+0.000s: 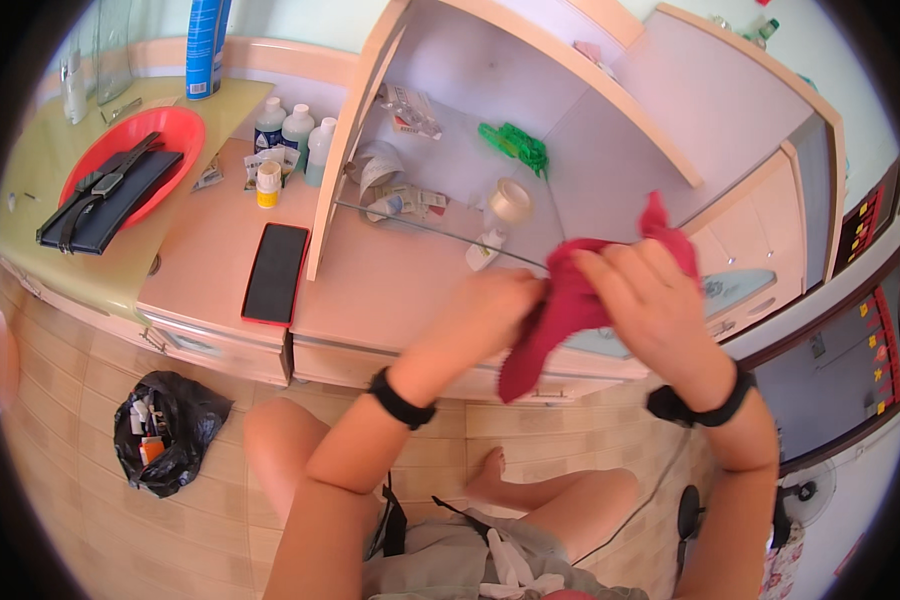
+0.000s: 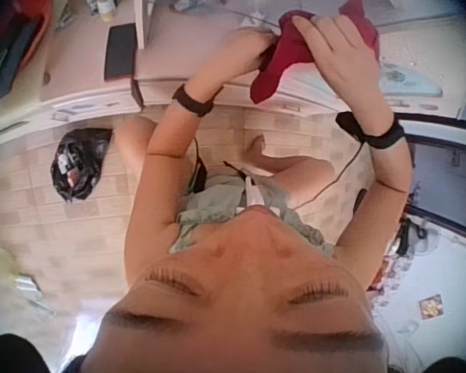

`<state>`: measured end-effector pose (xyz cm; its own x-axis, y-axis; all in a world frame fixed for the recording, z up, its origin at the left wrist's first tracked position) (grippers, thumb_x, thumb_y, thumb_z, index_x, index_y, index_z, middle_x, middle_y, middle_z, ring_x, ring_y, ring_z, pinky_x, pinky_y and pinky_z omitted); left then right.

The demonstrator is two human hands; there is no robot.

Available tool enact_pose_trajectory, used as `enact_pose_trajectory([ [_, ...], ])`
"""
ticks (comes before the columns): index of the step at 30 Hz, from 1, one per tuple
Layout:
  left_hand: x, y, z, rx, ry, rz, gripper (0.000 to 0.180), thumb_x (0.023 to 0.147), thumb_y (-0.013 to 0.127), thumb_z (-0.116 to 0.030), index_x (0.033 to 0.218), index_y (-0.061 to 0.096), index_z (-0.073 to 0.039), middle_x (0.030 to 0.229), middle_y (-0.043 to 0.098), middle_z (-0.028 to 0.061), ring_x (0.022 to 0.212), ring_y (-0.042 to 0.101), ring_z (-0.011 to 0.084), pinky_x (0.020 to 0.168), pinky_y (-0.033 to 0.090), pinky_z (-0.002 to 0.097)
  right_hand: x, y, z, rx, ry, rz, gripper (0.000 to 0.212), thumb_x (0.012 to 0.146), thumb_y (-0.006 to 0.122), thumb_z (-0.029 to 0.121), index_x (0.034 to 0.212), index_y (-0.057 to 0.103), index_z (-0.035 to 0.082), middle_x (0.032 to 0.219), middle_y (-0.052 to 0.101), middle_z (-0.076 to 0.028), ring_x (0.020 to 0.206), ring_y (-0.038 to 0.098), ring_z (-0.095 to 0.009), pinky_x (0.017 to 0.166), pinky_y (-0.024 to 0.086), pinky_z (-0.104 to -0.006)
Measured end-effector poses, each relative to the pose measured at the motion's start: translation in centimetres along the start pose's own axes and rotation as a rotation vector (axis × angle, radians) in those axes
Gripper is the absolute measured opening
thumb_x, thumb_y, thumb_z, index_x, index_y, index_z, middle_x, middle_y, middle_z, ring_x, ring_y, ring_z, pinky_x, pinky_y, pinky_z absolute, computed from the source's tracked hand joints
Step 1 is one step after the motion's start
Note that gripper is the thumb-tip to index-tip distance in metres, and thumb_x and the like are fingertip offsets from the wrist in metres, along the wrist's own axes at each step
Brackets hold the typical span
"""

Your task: The person wipes the surfaces of a pink vanity cabinet using a red cloth. They clean the top, sides, and lower sections of the cabinet, moving a phone aside to reach the surface underneath.

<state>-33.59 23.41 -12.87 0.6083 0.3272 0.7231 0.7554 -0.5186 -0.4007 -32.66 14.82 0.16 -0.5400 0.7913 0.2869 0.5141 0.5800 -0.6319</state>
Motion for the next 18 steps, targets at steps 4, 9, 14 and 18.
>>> enact_pose_trajectory([
  [4, -5.1, -4.1, 5.3, 0.193, -0.166, -0.02, 0.014, 0.071, 0.056, -0.003, 0.084, 0.06, -0.002, 0.082, 0.059, 0.0162, 0.078, 0.059, 0.0357, 0.068, 0.048, 0.0426, 0.9, 6.8, 5.1, 0.25, 0.206, -0.211, 0.032, 0.068, 0.058, 0.012, 0.1, 0.062, 0.014, 0.082, 0.053, 0.001, 0.069, 0.052, -0.014, 0.053, 0.043, -0.0246],
  [9, -7.9, -4.8, 10.2, 0.527, -0.453, -0.143, 0.017, 0.076, 0.053, -0.003, 0.091, 0.059, 0.002, 0.099, 0.06, 0.0184, 0.09, 0.058, 0.0394, 0.07, 0.051, 0.0399, -2.0, 18.8, 11.4, 0.483, 0.38, -0.025, 0.044, 0.072, 0.062, 0.01, 0.115, 0.057, 0.01, 0.104, 0.058, -0.009, 0.093, 0.056, -0.028, 0.074, 0.048, -0.0381],
  [14, -11.9, -1.9, 12.7, 0.713, -0.54, 0.167, 0.043, 0.078, 0.062, -0.015, 0.119, 0.054, -0.003, 0.132, 0.045, 0.019, 0.121, 0.041, 0.0455, 0.088, 0.045, 0.0494, -4.3, 25.3, 13.6, 0.9, 0.489, 0.493, 0.057, 0.087, 0.056, 0.038, 0.134, 0.04, 0.009, 0.137, 0.041, -0.018, 0.12, 0.042, -0.046, 0.097, 0.04, -0.0458],
  [18, -12.6, -0.3, 13.4, 0.774, -0.551, 0.229, 0.047, 0.08, 0.063, -0.022, 0.125, 0.052, -0.013, 0.134, 0.043, 0.0192, 0.124, 0.036, 0.0481, 0.093, 0.039, 0.058, -4.5, 26.4, 13.6, 0.842, 0.539, 0.557, 0.054, 0.09, 0.049, 0.039, 0.138, 0.037, 0.016, 0.141, 0.035, -0.019, 0.123, 0.036, -0.05, 0.097, 0.037, -0.055],
])
Point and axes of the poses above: each hand's wrist, its own x-axis towards the middle knuckle, its own y-axis out of the palm, z = x × y, the point moved 6 cm from there along x, towards the middle knuckle
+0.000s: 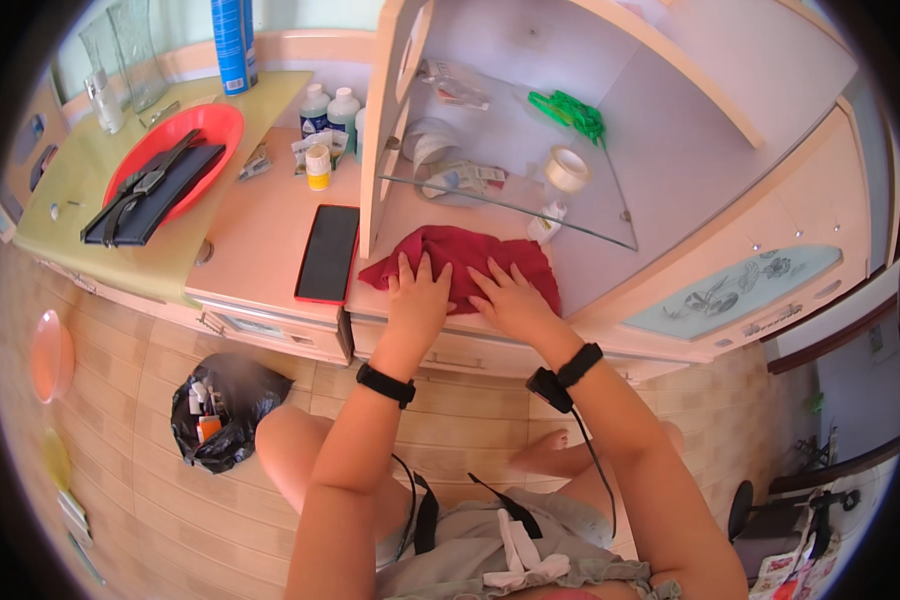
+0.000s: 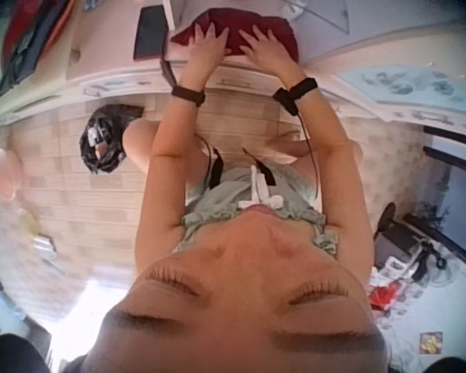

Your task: The person wipes the surfaces of a pink vanity cabinet using a red cloth. They clean the top, sides, and lower sections of the cabinet, moving a phone aside to reach the surface underneath.

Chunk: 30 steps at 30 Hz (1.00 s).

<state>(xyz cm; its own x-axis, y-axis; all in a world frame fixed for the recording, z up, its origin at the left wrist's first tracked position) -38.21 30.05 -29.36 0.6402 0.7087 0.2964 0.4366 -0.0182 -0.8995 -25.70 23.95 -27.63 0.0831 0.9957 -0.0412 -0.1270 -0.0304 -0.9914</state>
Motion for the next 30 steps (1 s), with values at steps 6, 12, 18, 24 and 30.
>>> enact_pose_trajectory([
  [6, 5.4, 3.1, 1.4, 0.17, -0.066, 0.117, 0.04, 0.086, 0.05, -0.021, 0.125, 0.053, -0.016, 0.135, 0.043, 0.0189, 0.124, 0.033, 0.0519, 0.091, 0.039, 0.0599, 4.8, 1.2, -1.6, -0.067, 0.102, 0.054, 0.052, 0.093, 0.04, 0.044, 0.141, 0.032, 0.025, 0.147, 0.027, -0.016, 0.128, 0.027, -0.052, 0.095, 0.033, -0.0658],
  [12, 9.6, 4.3, 2.9, 0.157, -0.135, 0.14, 0.037, 0.089, 0.046, -0.022, 0.123, 0.054, -0.014, 0.137, 0.04, 0.019, 0.127, 0.028, 0.0521, 0.093, 0.037, 0.0596, 8.9, 1.8, -3.0, -0.071, 0.179, 0.056, 0.053, 0.093, 0.038, 0.045, 0.141, 0.03, 0.026, 0.149, 0.023, -0.015, 0.129, 0.025, -0.051, 0.094, 0.031, -0.0677],
  [18, 11.7, 4.2, 3.0, 0.159, -0.184, 0.237, 0.04, 0.09, 0.044, -0.024, 0.129, 0.05, -0.016, 0.141, 0.035, 0.0178, 0.13, 0.023, 0.0515, 0.097, 0.033, 0.06, 10.8, 1.9, -4.3, -0.067, 0.201, -0.034, 0.054, 0.092, 0.039, 0.046, 0.141, 0.031, 0.025, 0.148, 0.024, -0.015, 0.131, 0.022, -0.05, 0.097, 0.026, -0.0686],
  [24, 11.1, 5.0, 3.3, 0.172, -0.127, 0.218, 0.042, 0.088, 0.045, -0.02, 0.129, 0.049, -0.014, 0.139, 0.039, 0.0167, 0.128, 0.029, 0.0504, 0.096, 0.037, 0.0563, 10.2, 2.2, -4.6, -0.079, 0.165, -0.058, 0.055, 0.092, 0.039, 0.045, 0.14, 0.033, 0.019, 0.147, 0.026, -0.016, 0.131, 0.023, -0.049, 0.098, 0.026, -0.0657],
  [30, 8.4, 5.2, 2.1, 0.247, -0.048, 0.103, 0.036, 0.085, 0.048, -0.016, 0.118, 0.055, -0.004, 0.123, 0.053, 0.0181, 0.119, 0.044, 0.0438, 0.089, 0.045, 0.0525, 7.8, 2.0, -2.8, -0.164, 0.098, -0.066, 0.059, 0.092, 0.04, 0.041, 0.138, 0.032, 0.005, 0.141, 0.031, -0.025, 0.127, 0.031, -0.048, 0.098, 0.035, -0.0561],
])
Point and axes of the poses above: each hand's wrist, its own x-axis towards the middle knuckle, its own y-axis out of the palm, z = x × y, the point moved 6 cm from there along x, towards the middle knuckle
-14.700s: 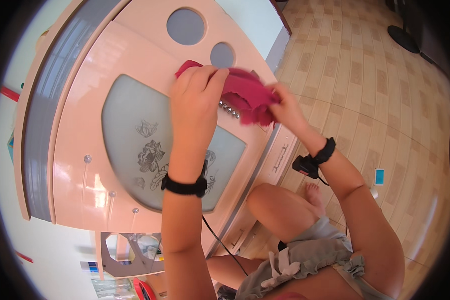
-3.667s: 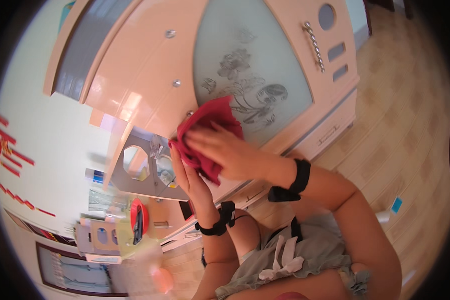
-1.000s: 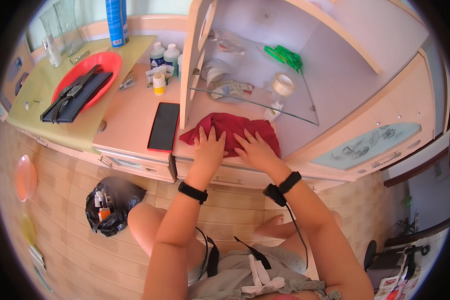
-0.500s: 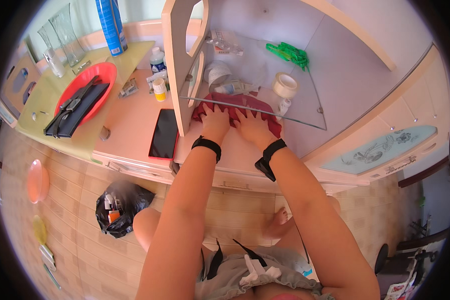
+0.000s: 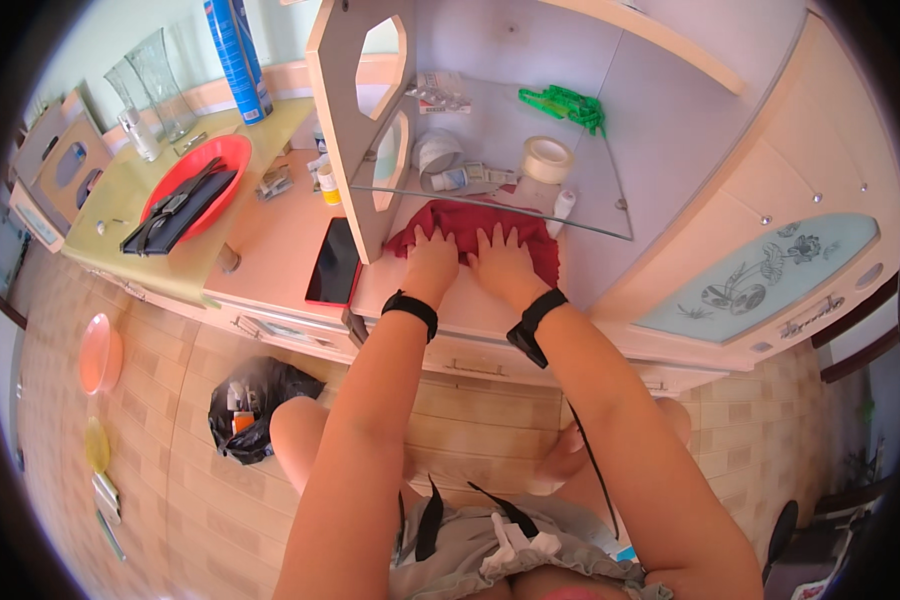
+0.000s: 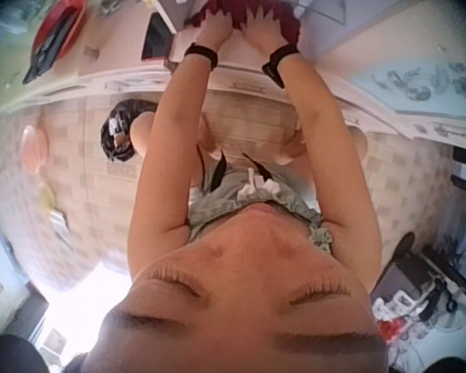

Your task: The person wipes the surfaces of a pink vanity cabinet using a red cloth. They clean the top, sides, and lower sections of the cabinet, moving a phone aside to reach the surface underneath.

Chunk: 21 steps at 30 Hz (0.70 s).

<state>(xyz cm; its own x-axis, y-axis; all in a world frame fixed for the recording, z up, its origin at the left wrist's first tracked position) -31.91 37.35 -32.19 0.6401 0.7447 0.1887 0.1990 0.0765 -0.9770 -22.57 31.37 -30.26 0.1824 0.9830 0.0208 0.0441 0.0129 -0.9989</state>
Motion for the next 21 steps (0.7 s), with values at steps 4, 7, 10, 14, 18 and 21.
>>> enact_pose_trajectory([
  [4, -2.7, -1.5, -2.3, 0.015, 0.091, 0.093, 0.023, 0.085, 0.051, -0.019, 0.084, 0.068, -0.004, 0.088, 0.067, 0.0147, 0.09, 0.064, 0.0354, 0.073, 0.052, 0.0451, -3.8, -0.6, 1.6, -0.038, -0.07, 0.039, 0.057, 0.087, 0.046, 0.036, 0.126, 0.043, -0.005, 0.129, 0.043, -0.032, 0.114, 0.046, -0.049, 0.092, 0.043, -0.048],
  [7, -5.7, -2.9, -6.5, -0.001, 0.11, 0.253, 0.017, 0.08, 0.058, -0.016, 0.083, 0.07, -0.005, 0.084, 0.068, 0.015, 0.084, 0.066, 0.0317, 0.074, 0.052, 0.0409, -7.9, -1.3, 1.6, -0.037, -0.114, 0.094, 0.053, 0.083, 0.051, 0.032, 0.117, 0.05, -0.009, 0.118, 0.051, -0.034, 0.1, 0.057, -0.046, 0.083, 0.049, -0.0451],
  [10, -7.8, -3.8, -7.1, 0.0, 0.167, 0.058, 0.01, 0.071, 0.062, -0.011, 0.071, 0.069, -0.004, 0.073, 0.066, 0.0149, 0.071, 0.066, 0.0296, 0.064, 0.053, 0.0381, -9.2, -1.8, 1.3, -0.033, -0.147, 0.174, 0.044, 0.081, 0.053, 0.028, 0.11, 0.057, -0.006, 0.109, 0.058, -0.03, 0.092, 0.063, -0.039, 0.075, 0.051, -0.0438],
  [14, -5.7, -4.1, -8.5, -0.081, 0.055, 0.32, 0.017, 0.078, 0.059, -0.011, 0.091, 0.069, -0.004, 0.093, 0.067, 0.0162, 0.092, 0.064, 0.0329, 0.074, 0.052, 0.0412, -8.3, -2.0, -0.2, 0.026, -0.122, 0.29, 0.033, 0.079, 0.054, 0.029, 0.097, 0.067, 0.004, 0.096, 0.066, -0.018, 0.087, 0.065, -0.031, 0.071, 0.052, -0.0412],
  [18, -2.8, -0.6, -5.7, -0.113, 0.047, 0.1, 0.014, 0.077, 0.057, -0.012, 0.083, 0.068, -0.009, 0.087, 0.066, 0.0134, 0.09, 0.063, 0.0302, 0.075, 0.05, 0.0447, -5.0, -1.7, 0.7, 0.026, -0.016, 0.32, 0.03, 0.081, 0.055, 0.032, 0.095, 0.069, 0.01, 0.099, 0.065, -0.014, 0.094, 0.063, -0.031, 0.077, 0.05, -0.042],
  [21, -0.1, 1.5, -3.7, -0.121, 0.063, 0.261, 0.028, 0.083, 0.052, -0.016, 0.109, 0.062, -0.012, 0.111, 0.06, 0.0114, 0.114, 0.051, 0.0315, 0.091, 0.04, 0.0548, -1.2, 1.6, -0.1, 0.14, 0.201, 0.428, 0.035, 0.085, 0.055, 0.026, 0.114, 0.062, 0.008, 0.127, 0.053, -0.018, 0.118, 0.05, -0.037, 0.095, 0.041, -0.0508],
])
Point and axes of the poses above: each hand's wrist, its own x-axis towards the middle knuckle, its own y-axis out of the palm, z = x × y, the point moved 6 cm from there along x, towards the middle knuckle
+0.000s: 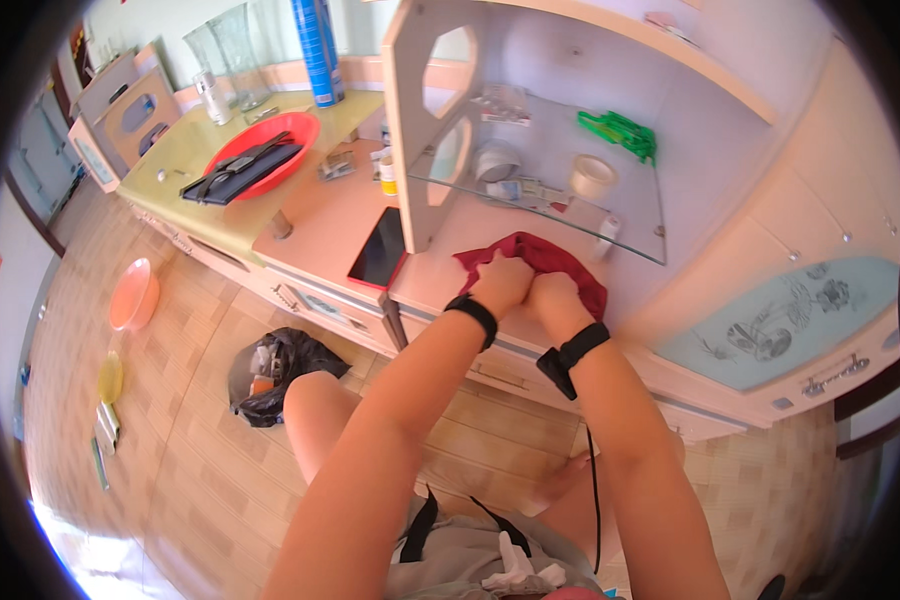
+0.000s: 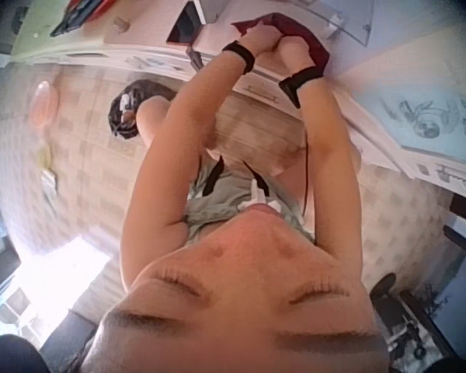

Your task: The person wipes the surfaces of a pink vanity cabinet using a red cloth. They clean the top, sides, and lower sections of the cabinet, moving a phone aside to reach the surface underneath.

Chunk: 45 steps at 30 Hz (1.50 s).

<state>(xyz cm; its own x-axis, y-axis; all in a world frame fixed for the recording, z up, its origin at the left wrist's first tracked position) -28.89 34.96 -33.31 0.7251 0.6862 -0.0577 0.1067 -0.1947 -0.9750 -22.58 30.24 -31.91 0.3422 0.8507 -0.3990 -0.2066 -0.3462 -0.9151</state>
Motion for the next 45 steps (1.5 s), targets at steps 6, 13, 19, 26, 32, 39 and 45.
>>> enact_pose_trajectory([
  [6, 0.1, -2.6, -1.5, -0.043, -0.109, -0.046, 0.041, 0.089, 0.045, -0.025, 0.13, 0.049, -0.02, 0.139, 0.04, 0.0081, 0.131, 0.03, 0.0391, 0.099, 0.027, 0.0637, 5.2, 0.0, -2.3, -0.222, -0.101, -0.097, 0.041, 0.087, 0.051, 0.023, 0.121, 0.055, 0.0, 0.124, 0.052, -0.026, 0.115, 0.051, -0.04, 0.09, 0.043, -0.054],
  [13, -0.9, -2.2, 1.5, -0.127, -0.124, -0.224, 0.04, 0.09, 0.04, -0.028, 0.128, 0.052, -0.024, 0.139, 0.041, 0.006, 0.134, 0.027, 0.0323, 0.102, 0.026, 0.055, 5.0, -2.0, -1.3, -0.451, -0.269, -0.435, 0.044, 0.084, 0.048, 0.017, 0.122, 0.051, -0.005, 0.111, 0.058, -0.03, 0.1, 0.06, -0.038, 0.079, 0.051, -0.0441],
  [19, -4.6, -4.2, 3.2, -0.13, -0.18, -0.211, 0.024, 0.084, 0.054, -0.029, 0.1, 0.069, -0.017, 0.113, 0.058, 0.0041, 0.116, 0.045, 0.0298, 0.091, 0.038, 0.0513, 2.6, -0.9, 0.2, -0.53, -0.476, -0.746, 0.043, 0.083, 0.048, 0.013, 0.125, 0.051, 0.0, 0.12, 0.055, -0.022, 0.1, 0.06, -0.037, 0.072, 0.055, -0.0368],
  [26, -6.9, -4.0, 5.4, 0.177, -0.099, -0.338, 0.017, 0.067, 0.071, -0.025, 0.077, 0.069, -0.011, 0.086, 0.063, 0.0084, 0.083, 0.061, 0.029, 0.073, 0.047, 0.0382, -2.8, -0.2, 3.7, -0.367, -0.676, -0.631, 0.043, 0.083, 0.047, 0.009, 0.126, 0.049, 0.001, 0.125, 0.052, -0.021, 0.108, 0.056, -0.037, 0.085, 0.05, -0.0377],
  [32, -9.3, -3.5, 1.7, 0.252, 0.053, -0.302, 0.016, 0.067, 0.071, -0.022, 0.074, 0.066, -0.008, 0.077, 0.063, 0.0091, 0.078, 0.061, 0.0271, 0.072, 0.047, 0.0379, -7.7, 1.3, 2.1, -0.388, -0.713, -0.658, 0.039, 0.082, 0.05, 0.011, 0.119, 0.054, 0.0, 0.12, 0.056, -0.02, 0.106, 0.057, -0.034, 0.075, 0.054, -0.0363],
  [39, -12.3, -3.7, -1.8, 0.111, 0.225, -0.362, 0.011, 0.069, 0.067, -0.014, 0.078, 0.064, -0.008, 0.074, 0.061, 0.0107, 0.074, 0.059, 0.0293, 0.07, 0.047, 0.0366, -11.9, 2.2, -0.2, -0.535, -0.678, -0.746, 0.035, 0.078, 0.054, 0.012, 0.11, 0.059, 0.0, 0.106, 0.062, -0.019, 0.083, 0.065, -0.03, 0.061, 0.055, -0.0342],
  [45, -12.5, -4.2, -2.0, 0.04, 0.051, -0.407, 0.021, 0.071, 0.064, -0.011, 0.092, 0.063, -0.01, 0.087, 0.06, 0.0089, 0.083, 0.058, 0.0284, 0.068, 0.048, 0.0403, -12.1, 1.5, -0.2, -0.463, -0.708, -0.618, 0.025, 0.078, 0.054, 0.01, 0.099, 0.061, 0.0, 0.098, 0.065, -0.018, 0.073, 0.066, -0.028, 0.057, 0.054, -0.0351],
])
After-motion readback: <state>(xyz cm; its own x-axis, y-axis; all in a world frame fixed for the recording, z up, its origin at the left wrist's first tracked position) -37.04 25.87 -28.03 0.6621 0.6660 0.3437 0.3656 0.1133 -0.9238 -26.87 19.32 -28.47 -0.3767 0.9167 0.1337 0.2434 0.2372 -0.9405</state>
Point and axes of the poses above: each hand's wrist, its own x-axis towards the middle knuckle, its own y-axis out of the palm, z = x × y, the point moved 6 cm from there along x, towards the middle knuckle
